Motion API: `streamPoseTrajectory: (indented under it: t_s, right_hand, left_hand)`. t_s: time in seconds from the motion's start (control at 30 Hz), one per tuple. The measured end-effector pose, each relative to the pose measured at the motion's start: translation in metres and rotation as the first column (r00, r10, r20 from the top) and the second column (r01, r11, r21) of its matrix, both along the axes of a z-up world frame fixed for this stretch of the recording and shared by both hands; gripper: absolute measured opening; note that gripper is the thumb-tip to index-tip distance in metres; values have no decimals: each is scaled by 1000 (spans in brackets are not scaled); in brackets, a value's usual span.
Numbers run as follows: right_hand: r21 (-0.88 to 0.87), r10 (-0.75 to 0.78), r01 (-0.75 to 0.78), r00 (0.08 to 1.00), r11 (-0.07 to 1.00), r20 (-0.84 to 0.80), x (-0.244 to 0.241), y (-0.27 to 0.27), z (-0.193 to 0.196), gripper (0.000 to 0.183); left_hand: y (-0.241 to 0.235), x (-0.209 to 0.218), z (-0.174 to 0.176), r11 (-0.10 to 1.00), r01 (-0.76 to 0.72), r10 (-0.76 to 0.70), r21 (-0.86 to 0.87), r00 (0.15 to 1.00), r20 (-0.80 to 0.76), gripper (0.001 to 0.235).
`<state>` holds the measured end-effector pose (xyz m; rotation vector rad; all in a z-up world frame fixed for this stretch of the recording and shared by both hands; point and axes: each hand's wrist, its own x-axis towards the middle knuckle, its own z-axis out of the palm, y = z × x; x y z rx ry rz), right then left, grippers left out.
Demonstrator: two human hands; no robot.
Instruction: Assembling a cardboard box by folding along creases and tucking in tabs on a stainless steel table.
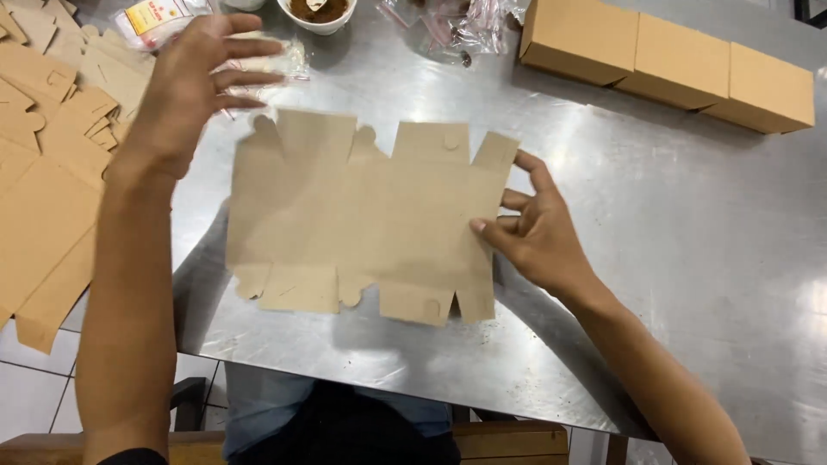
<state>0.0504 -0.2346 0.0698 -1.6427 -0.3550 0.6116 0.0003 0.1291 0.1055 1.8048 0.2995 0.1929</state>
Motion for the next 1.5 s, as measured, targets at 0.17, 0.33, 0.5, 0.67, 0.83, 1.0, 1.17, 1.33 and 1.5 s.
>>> streamPoseTrajectory:
  t_s: [0.17, 0.33, 0.5, 0.67, 0.83, 1.0, 1.17, 1.33, 1.5]
  right_hand:
    - [-348, 105, -5, 957, 938, 269, 7, 2, -4, 52]
    - [-438, 233, 41, 801, 898, 552, 24, -9, -18, 22]
    - [-635, 499, -100, 714, 766, 490, 36, -22, -10, 12]
    - [-736, 667, -304, 698, 605, 260, 32, -19, 15, 27]
    - [-664, 752, -522, 653, 535, 93, 30, -14, 19, 39]
    - [-536, 699, -525, 691, 661, 185, 39, -13, 2, 18]
    - [-582, 642, -482, 761, 655, 93, 40, -13, -5, 26]
    - [-559, 581, -413, 799, 719, 157, 35, -8, -7, 33]
    - [-582, 536, -316, 806, 749, 251, 35, -8, -20, 24]
  left_hand:
    - [-18, 9, -51, 878, -45, -133, 476, 933, 333, 30]
    - [-78, 3, -74, 674, 91, -453, 733, 834, 313, 39]
    - [-112, -17, -97, 351, 459, -717, 816, 692, -81, 93]
    - [-111, -17, -91, 300, 496, -754, 815, 647, -116, 95]
    - [-116, -16, -85, 347, 520, -806, 780, 591, -36, 81]
    - [-124, -18, -86, 415, 512, -867, 752, 472, 158, 41]
    - [-124, -16, -92, 450, 540, -858, 711, 481, 178, 41]
    - [-127, -14, -80, 416, 671, -832, 614, 554, -42, 41]
    - [-127, -13, -78, 417, 667, -835, 617, 549, -29, 38]
